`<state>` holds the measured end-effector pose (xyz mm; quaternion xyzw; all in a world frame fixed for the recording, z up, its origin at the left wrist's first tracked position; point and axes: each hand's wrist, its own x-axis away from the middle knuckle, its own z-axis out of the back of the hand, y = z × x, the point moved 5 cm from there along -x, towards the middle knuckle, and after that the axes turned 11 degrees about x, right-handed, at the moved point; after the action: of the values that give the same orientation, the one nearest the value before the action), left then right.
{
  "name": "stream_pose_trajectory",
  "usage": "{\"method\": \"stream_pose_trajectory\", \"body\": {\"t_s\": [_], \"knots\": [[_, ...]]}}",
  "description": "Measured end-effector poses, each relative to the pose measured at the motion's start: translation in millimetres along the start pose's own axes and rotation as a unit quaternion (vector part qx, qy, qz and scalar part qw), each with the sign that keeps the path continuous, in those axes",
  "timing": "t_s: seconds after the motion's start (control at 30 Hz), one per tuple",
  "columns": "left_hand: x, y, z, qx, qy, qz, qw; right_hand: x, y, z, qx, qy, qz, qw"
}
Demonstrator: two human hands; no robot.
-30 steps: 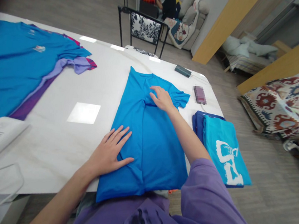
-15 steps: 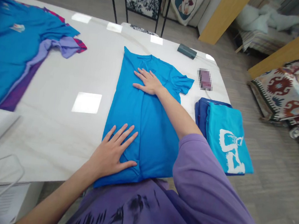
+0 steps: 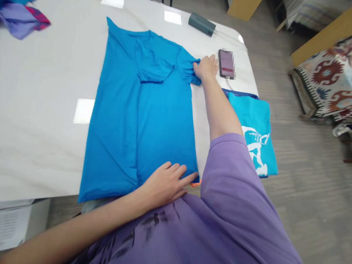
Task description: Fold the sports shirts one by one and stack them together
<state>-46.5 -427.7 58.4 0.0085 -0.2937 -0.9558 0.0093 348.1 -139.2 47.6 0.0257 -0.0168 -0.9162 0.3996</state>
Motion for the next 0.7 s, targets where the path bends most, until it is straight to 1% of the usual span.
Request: {"method": "stream_pose_trajectory", "body": {"t_s": [0.07, 0.17, 0.23, 0.33, 0.4, 0.43, 0.5, 0.57, 0.6, 0.63, 0.7], "knots": [[-12.9, 8.1, -10.4, -0.008, 0.000, -0.010, 1.000, -2.6, 1.0, 0.2, -0.011, 0.018, 0.004, 1.000], [-22.0, 13.2, -18.9, -0.024, 0.002, 0.003, 1.000, -7.0, -1.9, 3.2, -0.022, 0.023, 0.027, 0.999], [-25.3, 14.3, -20.4, -0.025, 0.001, 0.023, 0.999, -10.2, -2.9, 6.6, -0.032, 0.014, 0.045, 0.998], [-29.0, 13.7, -16.6, -0.009, 0.000, 0.063, 0.998, -15.3, 0.7, 14.3, -0.052, 0.005, 0.050, 0.997], [-28.8, 12.5, -9.8, 0.007, -0.001, 0.092, 0.996, -18.1, 3.3, 21.2, -0.070, 0.002, 0.052, 0.996], [-26.9, 11.6, -5.0, 0.020, -0.002, 0.105, 0.994, -19.2, 4.1, 24.3, -0.081, -0.009, 0.054, 0.995], [-18.2, 8.5, 7.6, 0.053, 0.006, 0.130, 0.990, -20.1, 2.8, 29.5, -0.104, -0.061, 0.060, 0.991], [-2.8, 3.5, 24.1, 0.098, 0.033, 0.148, 0.984, -19.0, -1.8, 36.9, -0.119, -0.113, 0.066, 0.984], [7.3, 0.1, 33.1, 0.121, 0.052, 0.155, 0.979, -18.5, -5.1, 42.9, -0.122, -0.120, 0.067, 0.983], [18.5, -3.7, 42.1, 0.144, 0.073, 0.161, 0.974, -18.3, -9.1, 50.7, -0.122, -0.112, 0.068, 0.984], [43.9, -12.1, 58.6, 0.190, 0.109, 0.171, 0.961, -18.9, -21.0, 68.9, -0.124, -0.067, 0.075, 0.987]]}}
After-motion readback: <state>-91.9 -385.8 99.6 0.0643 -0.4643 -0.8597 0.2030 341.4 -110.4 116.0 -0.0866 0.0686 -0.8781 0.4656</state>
